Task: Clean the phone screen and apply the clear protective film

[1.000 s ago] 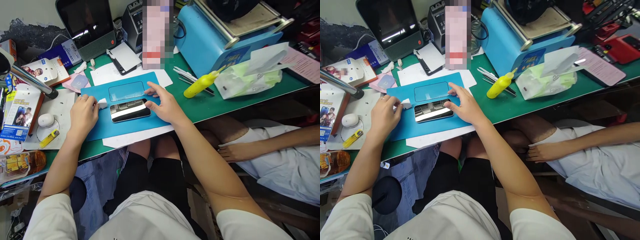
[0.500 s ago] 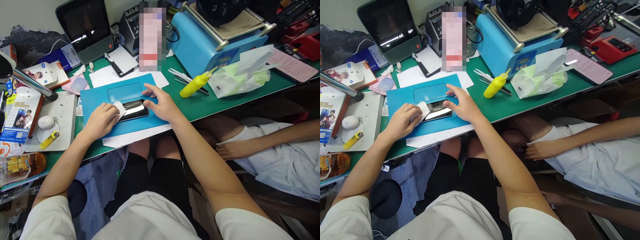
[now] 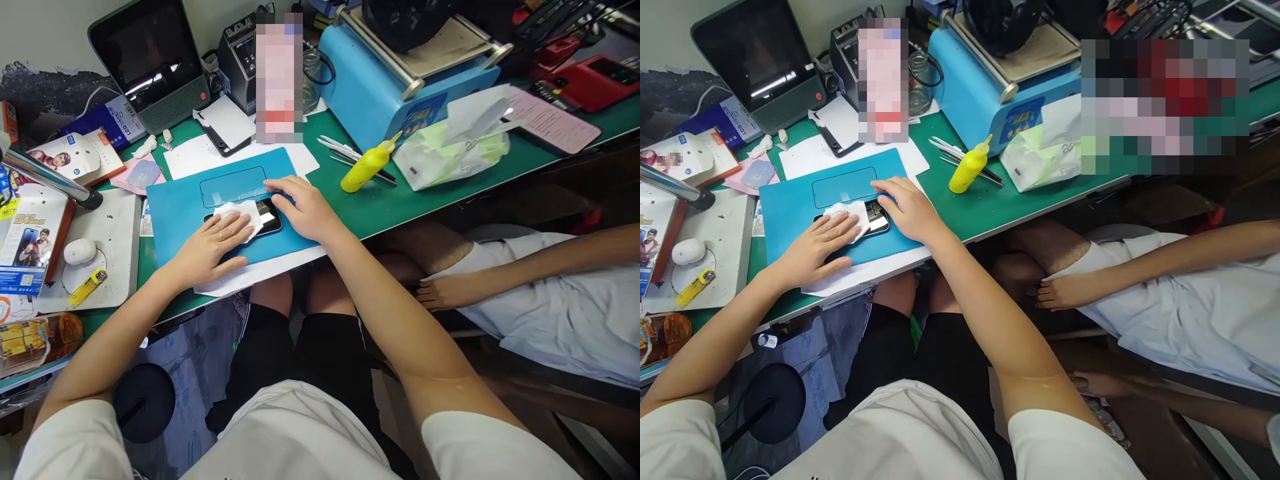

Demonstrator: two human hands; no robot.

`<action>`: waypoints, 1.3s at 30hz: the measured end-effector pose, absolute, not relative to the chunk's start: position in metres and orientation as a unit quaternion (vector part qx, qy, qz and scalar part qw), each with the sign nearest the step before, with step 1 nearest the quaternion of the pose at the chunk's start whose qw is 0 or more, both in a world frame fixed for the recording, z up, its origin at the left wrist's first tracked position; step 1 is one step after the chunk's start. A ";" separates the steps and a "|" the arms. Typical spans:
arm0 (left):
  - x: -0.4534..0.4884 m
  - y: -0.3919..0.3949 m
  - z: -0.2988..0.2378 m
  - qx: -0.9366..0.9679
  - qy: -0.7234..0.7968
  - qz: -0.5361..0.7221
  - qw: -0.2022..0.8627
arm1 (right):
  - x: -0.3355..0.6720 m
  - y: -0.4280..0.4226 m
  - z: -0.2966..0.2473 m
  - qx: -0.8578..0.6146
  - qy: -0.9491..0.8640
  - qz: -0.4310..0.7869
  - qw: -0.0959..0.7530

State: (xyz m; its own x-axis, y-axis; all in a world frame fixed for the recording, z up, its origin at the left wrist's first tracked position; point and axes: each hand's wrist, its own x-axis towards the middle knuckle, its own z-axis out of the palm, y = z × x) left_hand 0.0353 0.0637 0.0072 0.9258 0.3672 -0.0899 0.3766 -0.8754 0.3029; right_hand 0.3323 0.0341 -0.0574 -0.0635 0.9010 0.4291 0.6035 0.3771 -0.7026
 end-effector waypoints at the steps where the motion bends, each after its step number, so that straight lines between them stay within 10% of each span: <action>1: 0.040 0.063 0.010 0.968 0.195 -0.028 0.154 | 0.332 0.035 -0.057 -0.530 -0.709 0.175 0.432; 39: 0.096 0.060 0.000 0.964 0.244 -0.016 0.105 | 0.334 0.040 -0.065 -0.528 -0.653 0.240 0.487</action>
